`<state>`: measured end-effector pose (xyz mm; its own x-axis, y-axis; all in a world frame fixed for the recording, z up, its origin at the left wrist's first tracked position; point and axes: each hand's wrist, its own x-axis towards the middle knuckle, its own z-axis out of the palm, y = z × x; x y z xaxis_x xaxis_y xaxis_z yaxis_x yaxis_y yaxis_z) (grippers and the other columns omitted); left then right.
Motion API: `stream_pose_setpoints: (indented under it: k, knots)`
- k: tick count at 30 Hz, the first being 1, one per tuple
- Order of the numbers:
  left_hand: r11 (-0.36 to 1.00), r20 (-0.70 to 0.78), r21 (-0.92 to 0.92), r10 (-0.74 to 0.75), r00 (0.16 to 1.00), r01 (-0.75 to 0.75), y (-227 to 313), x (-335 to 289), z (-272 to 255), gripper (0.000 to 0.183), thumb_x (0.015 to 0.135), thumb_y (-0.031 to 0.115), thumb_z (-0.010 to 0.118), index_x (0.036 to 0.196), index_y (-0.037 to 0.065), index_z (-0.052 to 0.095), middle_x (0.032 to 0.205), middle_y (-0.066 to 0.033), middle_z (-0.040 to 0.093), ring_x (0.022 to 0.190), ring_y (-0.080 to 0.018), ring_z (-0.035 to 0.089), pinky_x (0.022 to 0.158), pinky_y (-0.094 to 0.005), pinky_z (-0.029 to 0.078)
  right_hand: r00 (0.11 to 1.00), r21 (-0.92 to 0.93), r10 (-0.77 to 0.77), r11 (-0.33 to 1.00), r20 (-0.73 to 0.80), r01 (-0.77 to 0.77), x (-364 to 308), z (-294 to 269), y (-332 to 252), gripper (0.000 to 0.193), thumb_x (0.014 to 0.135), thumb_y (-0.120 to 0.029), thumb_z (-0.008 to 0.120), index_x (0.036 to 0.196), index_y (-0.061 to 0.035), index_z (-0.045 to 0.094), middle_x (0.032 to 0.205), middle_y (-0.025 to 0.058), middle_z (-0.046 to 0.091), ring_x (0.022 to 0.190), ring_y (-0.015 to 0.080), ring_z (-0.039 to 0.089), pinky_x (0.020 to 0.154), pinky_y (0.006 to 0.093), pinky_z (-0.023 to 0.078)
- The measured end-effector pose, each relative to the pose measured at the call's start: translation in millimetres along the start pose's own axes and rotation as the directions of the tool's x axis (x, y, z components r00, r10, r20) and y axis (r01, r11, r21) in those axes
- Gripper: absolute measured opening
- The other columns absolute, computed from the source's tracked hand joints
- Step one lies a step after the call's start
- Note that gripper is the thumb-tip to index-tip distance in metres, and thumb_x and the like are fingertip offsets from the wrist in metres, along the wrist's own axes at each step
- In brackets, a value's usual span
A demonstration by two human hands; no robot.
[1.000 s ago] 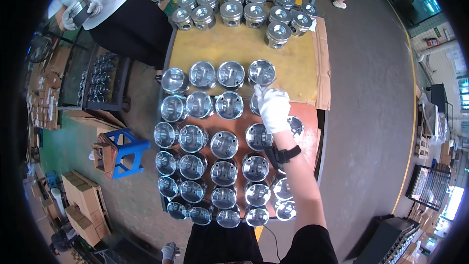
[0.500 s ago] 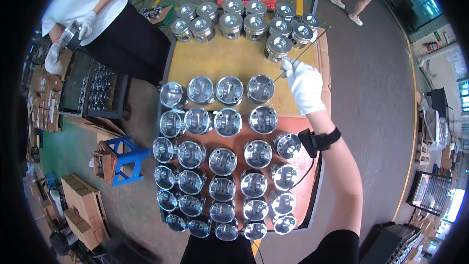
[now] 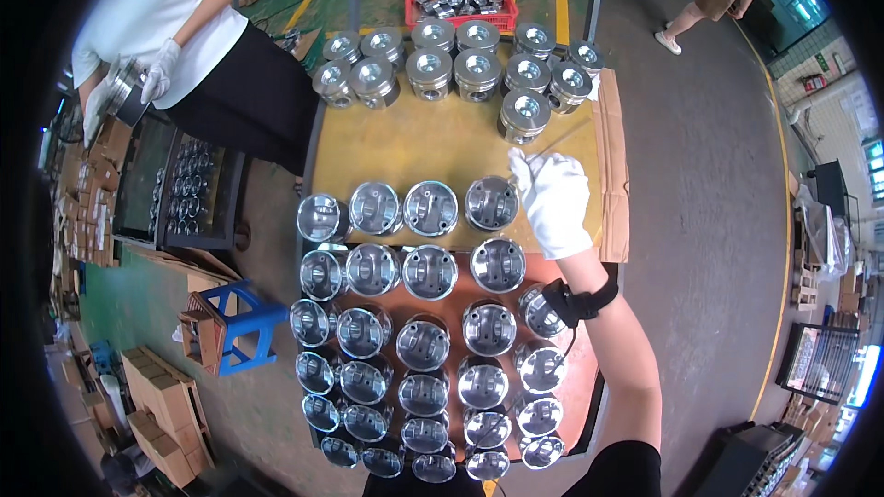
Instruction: Sorting and transferring metal engine pistons from a table into a large bin.
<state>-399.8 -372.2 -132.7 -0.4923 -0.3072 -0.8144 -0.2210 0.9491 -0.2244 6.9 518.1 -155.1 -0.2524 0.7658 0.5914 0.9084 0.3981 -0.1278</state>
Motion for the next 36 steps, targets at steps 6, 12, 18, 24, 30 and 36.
stream_pose_setpoints:
  k: [6, 12, 18, 24, 30, 36]
  knots:
    - [0.999, 0.019, 0.002, -0.034, 0.999, 0.034, 9, -5, 0, 0.02, 0.09, 0.03, 0.061, 0.089, 0.011, 0.066, 0.073, -0.0071, 0.064, 0.06, -0.024, 0.062, 0.048, -0.0369, 0.052, 0.994, -0.085, -0.101, 0.992, -0.049, 0.096, 1, 34, -6, 0.036, 0.09, -0.04, 0.065, 0.068, -0.012, 0.058, 0.063, 0.0093, 0.053, 0.062, 0.027, 0.055, 0.055, 0.0364, 0.046]
    - [0.998, 0.014, 0.006, -0.062, 0.998, 0.062, 10, -13, -8, 0.02, 0.091, 0.031, 0.061, 0.089, 0.011, 0.066, 0.072, -0.0069, 0.064, 0.06, -0.0232, 0.062, 0.048, -0.0367, 0.051, 0.996, -0.038, -0.084, 0.996, 0.024, 0.085, 6, 42, -4, 0.039, 0.091, -0.042, 0.063, 0.066, -0.0126, 0.057, 0.062, 0.0087, 0.054, 0.06, 0.0257, 0.055, 0.052, 0.0358, 0.045]
    - [0.997, 0.021, 0.015, -0.077, 0.997, 0.077, 23, -12, -9, 0.021, 0.091, 0.032, 0.06, 0.088, 0.012, 0.066, 0.072, -0.0067, 0.063, 0.06, -0.0223, 0.062, 0.048, -0.0364, 0.051, 0.978, -0.091, -0.124, 0.986, 0.166, 0.14, -14, 55, 0, 0.035, 0.092, -0.039, 0.063, 0.069, -0.0131, 0.062, 0.061, 0.0077, 0.055, 0.057, 0.0263, 0.055, 0.052, 0.0359, 0.045]
    - [0.996, 0.03, 0.009, -0.092, 0.995, 0.092, 23, -16, -9, 0.021, 0.092, 0.032, 0.06, 0.088, 0.012, 0.066, 0.072, -0.0065, 0.063, 0.06, -0.0215, 0.061, 0.047, -0.0362, 0.05, 0.991, -0.03, -0.106, 0.994, 0.08, 0.108, -18, -1, 2, 0.026, 0.089, -0.028, 0.068, 0.07, -0.0113, 0.063, 0.064, 0.006, 0.057, 0.063, 0.0265, 0.056, 0.054, 0.0389, 0.044]
    - [0.994, 0.037, 0.003, -0.109, 0.993, 0.109, 18, -19, -9, 0.022, 0.092, 0.033, 0.06, 0.088, 0.012, 0.066, 0.071, -0.0063, 0.063, 0.059, -0.0207, 0.061, 0.047, -0.036, 0.05, 0.979, -0.015, -0.091, 0.995, 0.181, 0.095, -42, 10, 4, 0.025, 0.088, -0.028, 0.069, 0.072, -0.0102, 0.064, 0.065, 0.008, 0.058, 0.064, 0.0283, 0.056, 0.056, 0.0391, 0.046]
    - [0.991, 0.045, -0.015, -0.129, 0.991, 0.13, 9, -25, -6, 0.023, 0.093, 0.033, 0.06, 0.087, 0.012, 0.066, 0.071, -0.0061, 0.062, 0.059, -0.0199, 0.06, 0.047, -0.0358, 0.049, 0.983, 0.043, -0.088, 0.996, 0.159, 0.083, -46, 7, -3, 0.022, 0.086, -0.027, 0.071, 0.073, -0.0106, 0.064, 0.068, 0.0085, 0.061, 0.067, 0.0295, 0.058, 0.058, 0.0402, 0.047]
